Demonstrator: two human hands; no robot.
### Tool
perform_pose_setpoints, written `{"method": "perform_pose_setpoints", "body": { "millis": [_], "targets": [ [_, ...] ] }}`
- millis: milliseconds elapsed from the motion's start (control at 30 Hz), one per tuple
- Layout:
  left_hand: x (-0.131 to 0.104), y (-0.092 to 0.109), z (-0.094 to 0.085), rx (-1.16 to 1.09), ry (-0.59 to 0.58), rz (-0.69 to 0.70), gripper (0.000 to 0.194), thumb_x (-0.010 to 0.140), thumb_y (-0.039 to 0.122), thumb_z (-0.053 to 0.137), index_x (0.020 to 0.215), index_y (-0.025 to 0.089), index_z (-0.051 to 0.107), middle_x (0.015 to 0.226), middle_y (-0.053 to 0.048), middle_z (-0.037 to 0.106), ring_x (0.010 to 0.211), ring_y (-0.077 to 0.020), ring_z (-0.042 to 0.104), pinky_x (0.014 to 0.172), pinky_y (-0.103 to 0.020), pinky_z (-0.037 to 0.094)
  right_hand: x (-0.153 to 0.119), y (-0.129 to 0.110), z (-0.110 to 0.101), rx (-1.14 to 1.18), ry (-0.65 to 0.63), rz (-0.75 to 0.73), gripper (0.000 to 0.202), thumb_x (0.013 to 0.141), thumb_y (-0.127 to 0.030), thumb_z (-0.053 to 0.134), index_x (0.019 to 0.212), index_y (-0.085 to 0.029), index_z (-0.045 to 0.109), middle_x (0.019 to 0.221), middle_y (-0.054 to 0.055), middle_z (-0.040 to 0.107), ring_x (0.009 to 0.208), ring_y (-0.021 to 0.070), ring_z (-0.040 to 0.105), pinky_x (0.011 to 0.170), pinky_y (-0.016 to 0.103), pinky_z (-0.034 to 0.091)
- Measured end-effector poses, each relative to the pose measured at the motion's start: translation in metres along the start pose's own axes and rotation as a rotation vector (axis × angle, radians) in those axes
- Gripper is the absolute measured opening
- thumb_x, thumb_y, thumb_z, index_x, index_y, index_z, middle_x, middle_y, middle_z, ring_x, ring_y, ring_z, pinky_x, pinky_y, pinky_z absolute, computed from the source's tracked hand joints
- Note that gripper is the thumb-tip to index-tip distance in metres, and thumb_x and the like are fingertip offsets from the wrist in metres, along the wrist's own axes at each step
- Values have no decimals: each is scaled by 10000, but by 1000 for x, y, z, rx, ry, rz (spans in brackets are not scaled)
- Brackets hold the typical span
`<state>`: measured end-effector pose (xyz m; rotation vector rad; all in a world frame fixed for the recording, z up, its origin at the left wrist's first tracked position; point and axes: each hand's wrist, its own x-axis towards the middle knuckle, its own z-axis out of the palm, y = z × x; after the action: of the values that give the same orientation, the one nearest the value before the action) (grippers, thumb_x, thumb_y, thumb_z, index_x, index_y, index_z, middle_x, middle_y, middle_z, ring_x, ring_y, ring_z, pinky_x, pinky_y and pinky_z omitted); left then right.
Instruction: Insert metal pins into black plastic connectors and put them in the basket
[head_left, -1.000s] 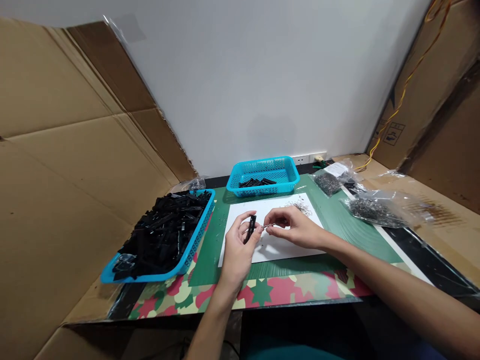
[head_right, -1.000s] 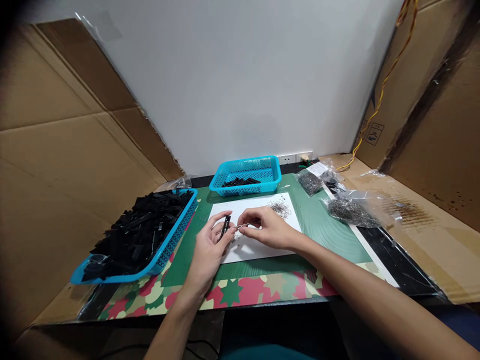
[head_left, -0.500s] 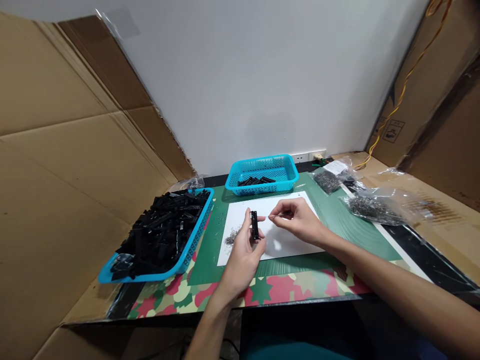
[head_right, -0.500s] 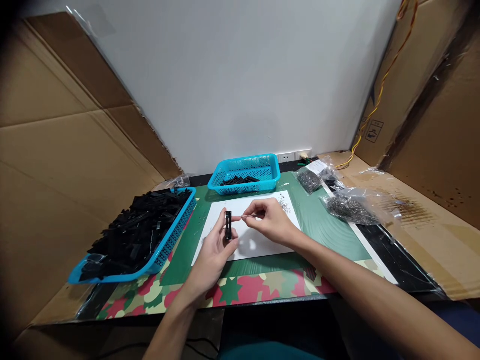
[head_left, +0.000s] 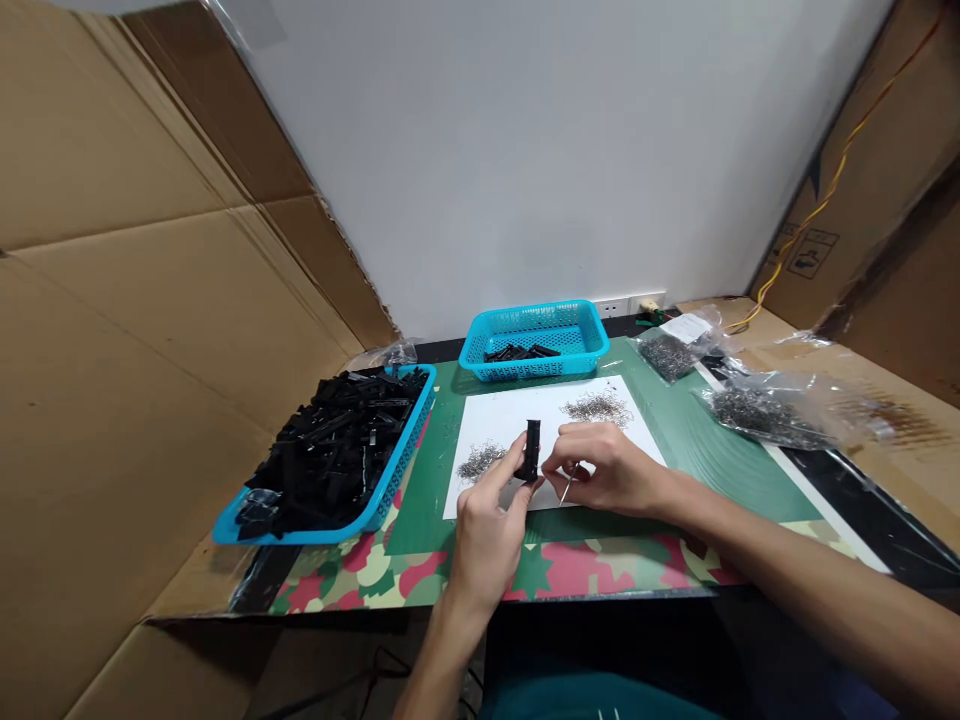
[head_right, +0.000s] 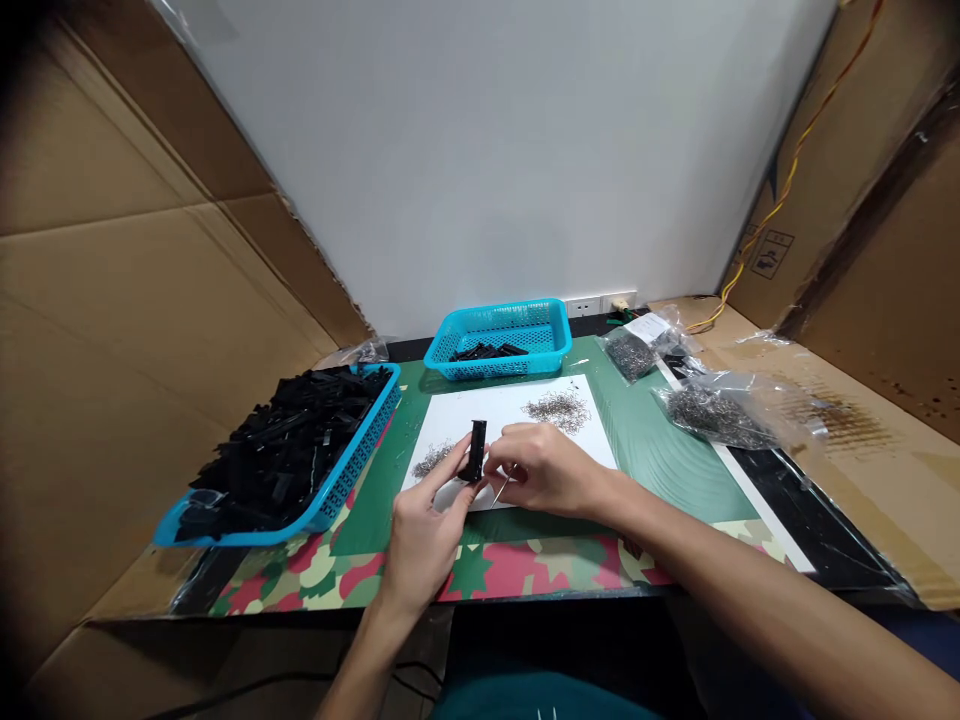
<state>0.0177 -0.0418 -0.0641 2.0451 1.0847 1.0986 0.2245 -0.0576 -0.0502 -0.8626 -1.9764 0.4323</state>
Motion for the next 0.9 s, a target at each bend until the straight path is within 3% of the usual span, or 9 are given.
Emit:
{"method": "perform_pose_setpoints", "body": {
  "millis": [133,533,700,900],
  "targets": [
    [-4,-3,0,35,47,59,540,875,77,630,1360,300,713,1311,-19,756,1160,-263,754,1061,-404,614,-2,1,7,-70,-33,-62,162,902,-93,586,817,-201,673,697,13,613,662,158,539,617,279,402],
    [-5,-4,1,110,23,159,586,914,54,595,1433,319,657,1381,-16,717,1241,-257,712,1097,-380,587,-2,4,10,-101,-2,-137,197,920,-95,576,775,-187,673,634,2,573,598,146,497,574,276,366],
    [-5,-3,-1,165,-59,199,608,972,53,481,1516,306,574,1409,-41,694,1257,-239,695,1045,-345,591,-3,5,6,-87,-53,-91,215,998,-153,581,839,-185,724,710,36,654,658,165,568,620,289,412],
    [-2,-2,-1,111,-120,179,643,980,42,453,1573,287,495,1411,-72,684,1267,-239,678,986,-323,592,0,6,1,-129,1,-130,201,1060,-238,601,956,-187,766,749,38,706,672,163,591,695,314,426]
  ]
}}
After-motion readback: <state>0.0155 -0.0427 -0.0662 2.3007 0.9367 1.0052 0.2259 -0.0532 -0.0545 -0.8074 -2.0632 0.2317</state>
